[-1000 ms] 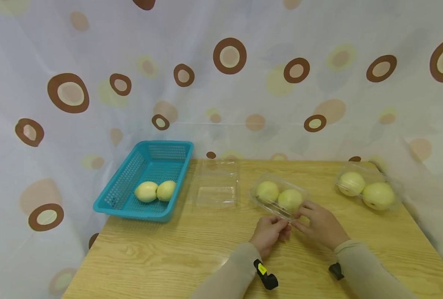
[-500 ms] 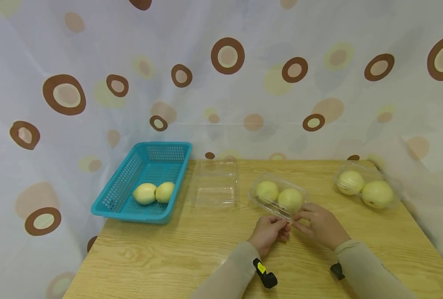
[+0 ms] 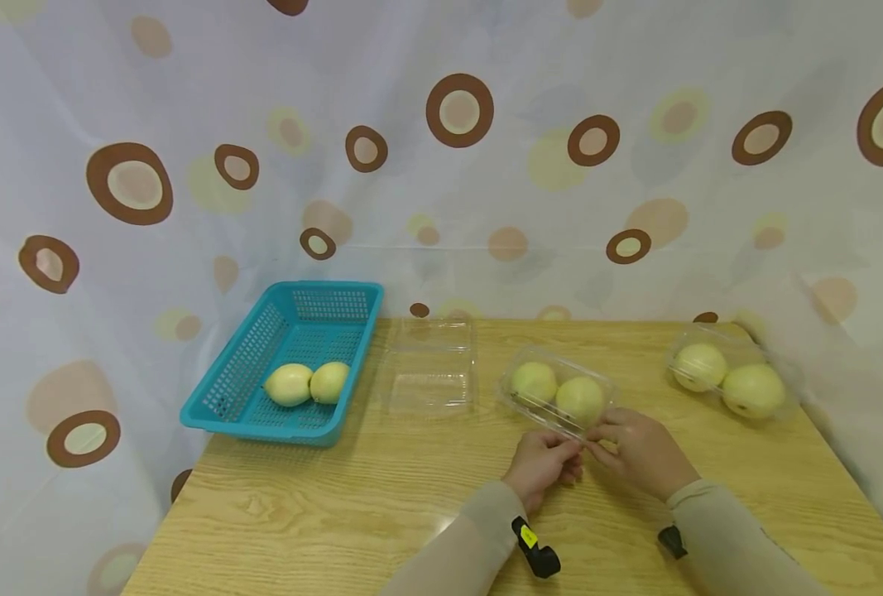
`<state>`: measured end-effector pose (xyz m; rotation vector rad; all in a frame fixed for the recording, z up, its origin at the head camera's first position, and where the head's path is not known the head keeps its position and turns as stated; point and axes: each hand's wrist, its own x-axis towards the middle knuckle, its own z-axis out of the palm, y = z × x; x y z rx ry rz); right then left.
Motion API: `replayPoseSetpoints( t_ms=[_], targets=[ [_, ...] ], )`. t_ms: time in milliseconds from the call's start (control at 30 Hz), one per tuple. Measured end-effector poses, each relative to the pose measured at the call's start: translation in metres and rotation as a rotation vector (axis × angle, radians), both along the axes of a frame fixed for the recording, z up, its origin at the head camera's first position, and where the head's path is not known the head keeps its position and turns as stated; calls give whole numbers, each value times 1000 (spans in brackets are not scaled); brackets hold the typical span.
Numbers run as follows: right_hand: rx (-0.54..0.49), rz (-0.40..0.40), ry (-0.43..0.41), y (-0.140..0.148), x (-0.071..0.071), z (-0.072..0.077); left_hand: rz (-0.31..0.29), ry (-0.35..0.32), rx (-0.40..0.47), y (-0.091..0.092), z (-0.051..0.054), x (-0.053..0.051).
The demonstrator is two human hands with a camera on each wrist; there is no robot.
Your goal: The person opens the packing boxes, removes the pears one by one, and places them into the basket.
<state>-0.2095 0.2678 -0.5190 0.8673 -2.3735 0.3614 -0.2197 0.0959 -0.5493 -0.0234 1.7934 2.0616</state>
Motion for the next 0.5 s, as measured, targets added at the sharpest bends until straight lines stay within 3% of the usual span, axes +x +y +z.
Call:
replayPoseSetpoints(
  t_ms=[300, 500],
  targets=[
    [51, -5, 45, -2, 0, 3, -12, -30, 142, -7, -9, -3],
    [38, -7, 32, -4, 2, 3, 13, -70, 227, -12, -7, -5]
  ],
)
